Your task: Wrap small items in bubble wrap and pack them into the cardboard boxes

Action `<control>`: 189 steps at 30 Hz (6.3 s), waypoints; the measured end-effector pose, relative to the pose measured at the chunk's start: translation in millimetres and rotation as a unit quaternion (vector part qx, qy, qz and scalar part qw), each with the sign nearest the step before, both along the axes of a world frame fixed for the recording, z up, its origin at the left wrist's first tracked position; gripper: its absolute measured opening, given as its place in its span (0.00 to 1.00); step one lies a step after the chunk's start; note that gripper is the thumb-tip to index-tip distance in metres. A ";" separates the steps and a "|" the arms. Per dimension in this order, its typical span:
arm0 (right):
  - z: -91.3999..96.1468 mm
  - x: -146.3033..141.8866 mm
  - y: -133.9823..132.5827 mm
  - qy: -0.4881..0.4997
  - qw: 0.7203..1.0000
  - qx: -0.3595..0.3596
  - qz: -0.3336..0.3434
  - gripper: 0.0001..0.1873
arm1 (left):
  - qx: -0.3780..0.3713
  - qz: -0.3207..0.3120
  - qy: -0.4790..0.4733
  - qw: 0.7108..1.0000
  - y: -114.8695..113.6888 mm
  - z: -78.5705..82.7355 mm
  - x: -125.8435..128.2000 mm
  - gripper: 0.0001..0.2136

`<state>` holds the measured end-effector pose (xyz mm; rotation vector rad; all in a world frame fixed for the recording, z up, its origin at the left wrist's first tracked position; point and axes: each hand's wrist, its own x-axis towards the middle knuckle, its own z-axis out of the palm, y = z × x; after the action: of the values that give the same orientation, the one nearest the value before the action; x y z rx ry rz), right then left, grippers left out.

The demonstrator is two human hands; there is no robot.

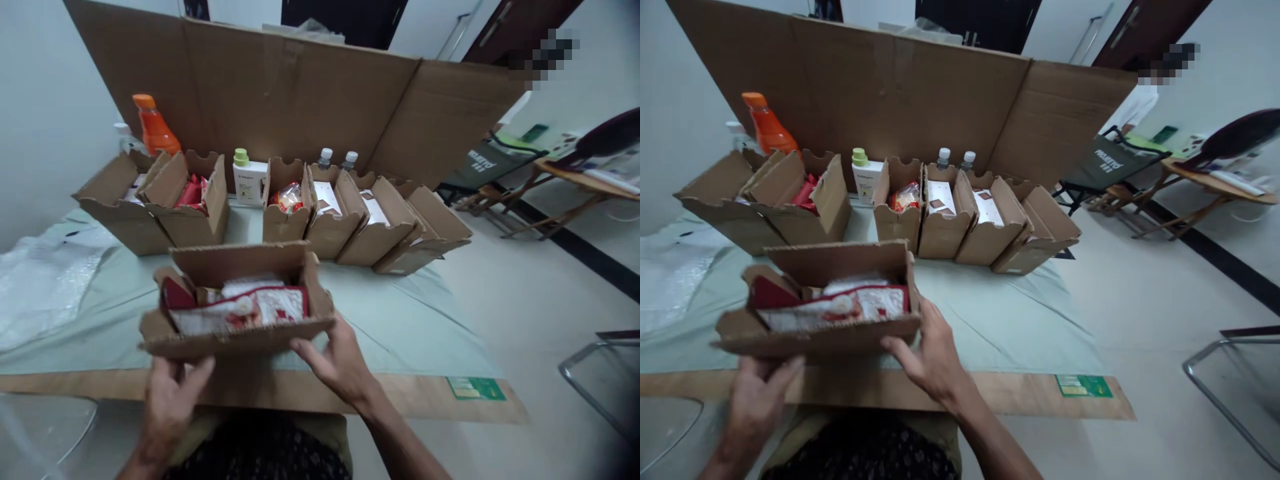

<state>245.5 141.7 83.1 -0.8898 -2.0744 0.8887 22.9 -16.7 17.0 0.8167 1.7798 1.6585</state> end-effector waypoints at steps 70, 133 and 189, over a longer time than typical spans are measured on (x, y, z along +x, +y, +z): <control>-115.6 -152.7 110.2 0.135 0.974 -0.155 -0.096 0.20 | 0.106 0.001 0.179 0.978 215.7 -4.5 -5.0 0.42; -78.4 5.2 21.8 -0.011 0.972 -0.024 -0.233 0.21 | -0.018 0.030 0.170 0.985 75.8 -24.4 -26.7 0.33; -61.0 -24.3 -63.9 0.065 0.861 -0.461 0.204 0.17 | 0.000 0.019 -0.401 0.916 11.6 5.6 -32.0 0.13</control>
<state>221.2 77.8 22.1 -0.7927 -1.6856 2.2105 -9.1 -5.0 22.6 0.0428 1.2040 1.6709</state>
